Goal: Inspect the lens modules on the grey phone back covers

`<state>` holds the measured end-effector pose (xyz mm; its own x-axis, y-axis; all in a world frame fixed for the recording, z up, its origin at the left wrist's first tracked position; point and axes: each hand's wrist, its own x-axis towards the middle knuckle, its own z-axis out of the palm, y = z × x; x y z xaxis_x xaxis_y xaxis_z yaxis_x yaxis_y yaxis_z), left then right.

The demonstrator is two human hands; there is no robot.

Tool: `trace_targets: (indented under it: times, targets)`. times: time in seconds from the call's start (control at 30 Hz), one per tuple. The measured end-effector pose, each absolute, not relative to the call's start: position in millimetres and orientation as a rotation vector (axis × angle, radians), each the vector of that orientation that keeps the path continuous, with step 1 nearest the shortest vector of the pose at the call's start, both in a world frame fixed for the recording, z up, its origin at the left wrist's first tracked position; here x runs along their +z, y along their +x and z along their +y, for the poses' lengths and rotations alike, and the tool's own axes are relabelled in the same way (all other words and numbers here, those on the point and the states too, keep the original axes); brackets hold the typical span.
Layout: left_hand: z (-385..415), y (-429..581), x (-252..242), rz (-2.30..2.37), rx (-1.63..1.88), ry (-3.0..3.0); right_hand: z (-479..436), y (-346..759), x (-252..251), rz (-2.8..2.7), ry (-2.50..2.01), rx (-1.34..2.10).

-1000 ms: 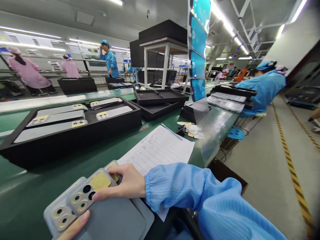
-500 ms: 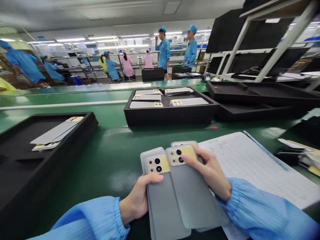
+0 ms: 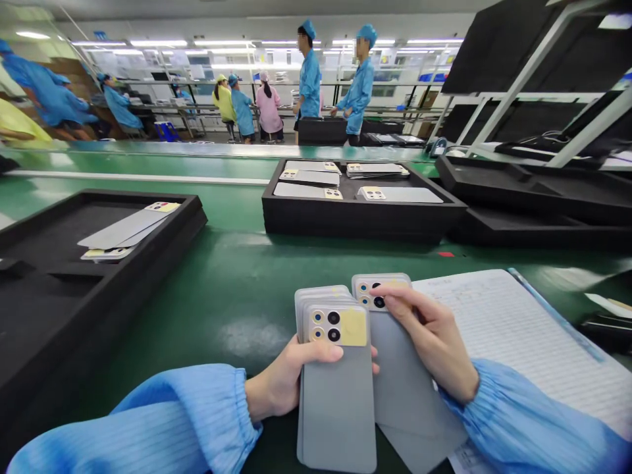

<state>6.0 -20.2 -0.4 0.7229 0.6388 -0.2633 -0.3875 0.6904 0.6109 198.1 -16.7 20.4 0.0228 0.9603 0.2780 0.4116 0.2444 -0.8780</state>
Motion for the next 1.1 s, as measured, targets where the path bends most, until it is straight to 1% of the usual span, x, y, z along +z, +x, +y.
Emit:
trace_targets:
  times: [0.17, 0.37, 0.5, 0.7, 0.9, 1.1]
  targets:
    - [-20, 5, -1, 0.505, 0.615, 0.515, -21, 188, 15, -1.557, -1.378, 0.760]
    - [-20, 7, 3, 0.494, 0.603, 0.524, -24, 182, 15, -1.603, -1.359, 0.929]
    - [-19, 7, 2, 0.504, 0.597, 0.546, -24, 182, 15, -1.619, -1.342, 0.965]
    - [-17, 5, -1, 0.516, 0.522, 0.541, -17, 188, 7, -1.428, -1.466, 0.964]
    - [-14, 3, -2, 0.533, 0.488, 0.522, -7, 197, 2, -1.155, -1.452, 0.966]
    - [-3, -3, 0, 0.462, 0.619, 0.504, -4, 201, 10, -1.014, -1.395, 1.076]
